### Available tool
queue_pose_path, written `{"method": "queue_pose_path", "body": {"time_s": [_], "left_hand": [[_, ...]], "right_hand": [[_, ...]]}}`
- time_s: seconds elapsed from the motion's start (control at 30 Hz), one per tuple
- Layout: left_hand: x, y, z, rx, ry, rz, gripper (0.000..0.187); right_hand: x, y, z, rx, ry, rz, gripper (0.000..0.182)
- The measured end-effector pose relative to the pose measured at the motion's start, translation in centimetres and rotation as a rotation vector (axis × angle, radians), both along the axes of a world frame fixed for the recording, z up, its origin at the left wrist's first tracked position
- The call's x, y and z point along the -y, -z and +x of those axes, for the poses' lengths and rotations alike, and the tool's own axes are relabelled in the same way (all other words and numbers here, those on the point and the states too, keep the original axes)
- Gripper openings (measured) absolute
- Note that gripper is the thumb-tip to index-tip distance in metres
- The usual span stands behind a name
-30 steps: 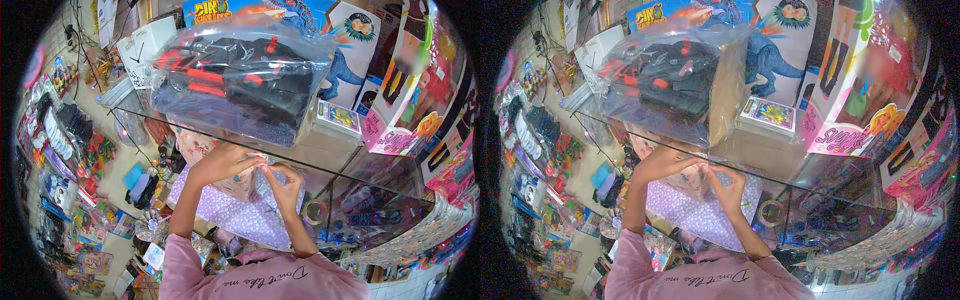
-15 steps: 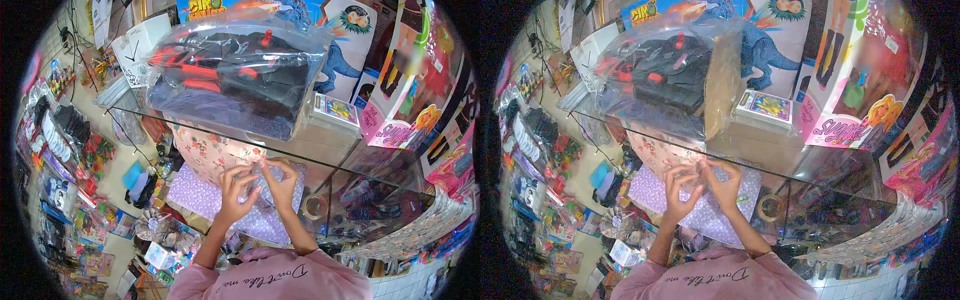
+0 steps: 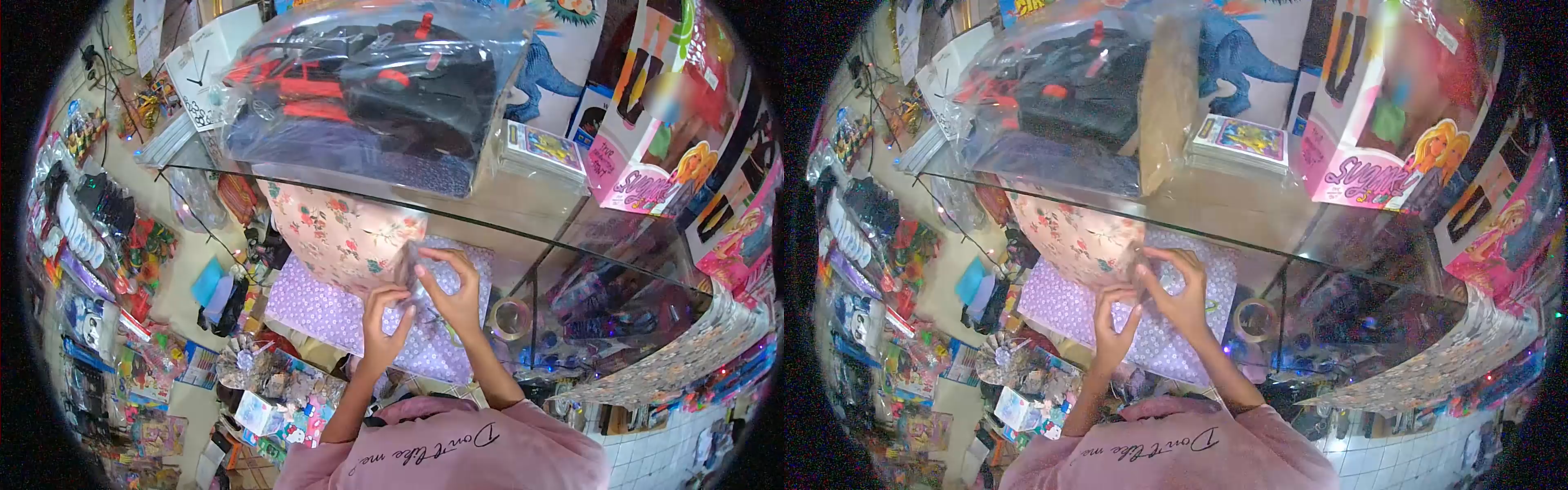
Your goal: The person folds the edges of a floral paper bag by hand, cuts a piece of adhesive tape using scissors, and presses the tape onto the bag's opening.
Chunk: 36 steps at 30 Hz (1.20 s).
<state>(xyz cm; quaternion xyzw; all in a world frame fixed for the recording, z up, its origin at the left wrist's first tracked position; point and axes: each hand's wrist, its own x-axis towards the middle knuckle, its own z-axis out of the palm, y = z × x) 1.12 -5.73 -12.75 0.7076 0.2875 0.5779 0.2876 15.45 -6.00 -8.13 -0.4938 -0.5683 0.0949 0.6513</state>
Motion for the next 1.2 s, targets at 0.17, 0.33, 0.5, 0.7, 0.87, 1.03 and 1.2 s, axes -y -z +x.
{"method": "queue_pose_path", "body": {"time_s": [0.17, 0.33, 0.5, 0.7, 0.87, 1.03, 1.2], "left_hand": [[-0.1, 1.6, 0.5, -0.01, 0.06, -0.067, 0.021], [-0.2, 2.1, 1.5, 0.103, 0.08, -0.2, 0.025], [-0.6, 0.9, 2.7, 0.253, 0.133, -0.269, 0.035], [-1.8, -2.5, 3.6, 0.397, 0.427, -0.552, 0.053], [-2.9, -4.6, 4.3, 0.623, 0.588, -0.683, 0.055], [-3.5, -3.3, 5.6, 0.979, 0.715, -0.875, 0.047], [-4.6, -1.5, 5.5, 1.08, 0.873, -0.846, 0.021]], "right_hand": [[2.4, 7.9, 5.8, 0.082, -0.101, -0.545, 0.038], [5.2, 13.4, 7.8, 0.541, -0.098, -0.691, 0.056], [6.0, 13.1, 7.6, 0.442, -0.213, -0.68, 0.055], [6.8, 14.5, 6.2, 0.644, -0.046, -0.588, 0.051], [7.0, 15.5, 7.3, 0.627, -0.136, -0.578, 0.05], [7.0, 12.6, 7.3, 0.823, -0.113, -0.716, 0.05], [7.2, 7.3, 9.2, 0.815, -0.2, -0.959, 0.046]]}}
